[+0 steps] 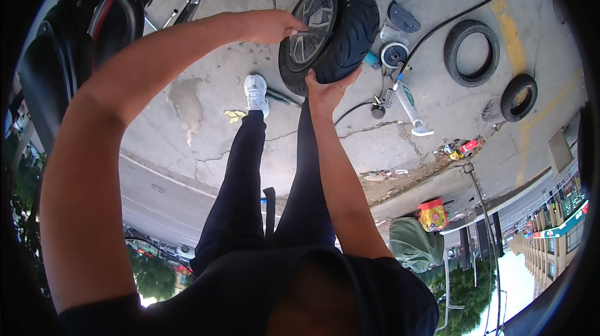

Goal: The person uses a tire lever to pry a motorcycle tire off its rim. They repeatedly insert the lever between the tire bead and rim, rotate the wheel, and work around the circumference to loosen the tire. The tire remains attached to the rim by the end of the clip.

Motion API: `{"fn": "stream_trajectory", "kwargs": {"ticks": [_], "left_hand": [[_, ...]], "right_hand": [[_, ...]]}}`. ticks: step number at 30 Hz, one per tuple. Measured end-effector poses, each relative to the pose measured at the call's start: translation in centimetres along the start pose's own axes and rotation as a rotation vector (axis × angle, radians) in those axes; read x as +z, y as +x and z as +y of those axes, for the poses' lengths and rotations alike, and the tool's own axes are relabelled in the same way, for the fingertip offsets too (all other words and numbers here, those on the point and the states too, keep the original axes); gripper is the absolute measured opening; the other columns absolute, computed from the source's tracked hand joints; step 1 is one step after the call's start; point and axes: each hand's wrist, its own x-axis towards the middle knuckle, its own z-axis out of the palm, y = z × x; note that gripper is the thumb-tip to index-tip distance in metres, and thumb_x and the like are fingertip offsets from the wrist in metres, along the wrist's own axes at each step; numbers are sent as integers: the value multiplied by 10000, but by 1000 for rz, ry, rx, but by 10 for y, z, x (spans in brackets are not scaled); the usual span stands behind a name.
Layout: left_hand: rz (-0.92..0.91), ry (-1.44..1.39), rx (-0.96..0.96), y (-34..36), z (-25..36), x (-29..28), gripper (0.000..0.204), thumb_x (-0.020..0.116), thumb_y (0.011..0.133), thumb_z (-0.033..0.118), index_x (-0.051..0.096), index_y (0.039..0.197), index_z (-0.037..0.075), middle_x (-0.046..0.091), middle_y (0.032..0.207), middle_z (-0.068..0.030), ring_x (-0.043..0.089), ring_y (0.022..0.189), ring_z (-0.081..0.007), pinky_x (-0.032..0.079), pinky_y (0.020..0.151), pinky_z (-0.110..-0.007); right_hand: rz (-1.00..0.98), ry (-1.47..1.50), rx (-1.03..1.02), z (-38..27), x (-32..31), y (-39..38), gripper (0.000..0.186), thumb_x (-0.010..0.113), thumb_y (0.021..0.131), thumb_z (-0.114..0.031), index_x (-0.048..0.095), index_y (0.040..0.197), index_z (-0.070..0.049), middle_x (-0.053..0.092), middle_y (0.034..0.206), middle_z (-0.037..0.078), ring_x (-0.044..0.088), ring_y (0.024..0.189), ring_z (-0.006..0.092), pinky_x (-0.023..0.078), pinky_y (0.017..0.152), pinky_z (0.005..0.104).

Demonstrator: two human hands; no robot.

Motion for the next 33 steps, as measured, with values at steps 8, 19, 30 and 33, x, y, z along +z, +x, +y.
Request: {"fn": "stream_trajectory", "kwargs": {"ticks": [8, 19, 30, 33], "left_hand": [[322, -233, -36, -7, 6, 82, 393, 390, 1003, 134, 469, 1388, 151, 583, 1265, -161, 549, 1170, -281, 408, 995, -351], [-48, -371, -409, -41, 56, 44, 423, 349, 998, 140, 444, 1407, 189, 629, 879, -180, 559, 501, -284, 443, 394, -416], [-201, -201, -496, -26, 63, 18, 558, 339, 877, 47, 449, 1402, 202, 449, 588, -86, 355, 398, -188, 281, 343, -358], [-220, -109, -523, -12, 68, 14, 518, 339, 914, 72, 460, 1398, 213, 481, 601, -86, 369, 397, -191, 292, 344, -372]], "right_hand": [[-10, 52, -76, -10, 3, 4, 1163, 796, 634, -81, -11, 1466, 21, 317, 1404, 278, 394, 1277, 363, 296, 1088, 365], [-35, 95, -116, -10, 5, -4, 1162, 797, 641, -85, -11, 1468, 29, 265, 1434, 263, 330, 1323, 354, 256, 1112, 378], [-29, -14, -102, -5, 4, -5, 1168, 806, 627, -123, 5, 1461, 41, 278, 1437, 301, 322, 1341, 416, 251, 1120, 390], [-35, 25, -37, -9, -6, -1, 1168, 803, 624, -118, 3, 1460, 41, 293, 1426, 304, 326, 1337, 416, 250, 1120, 389]]}}
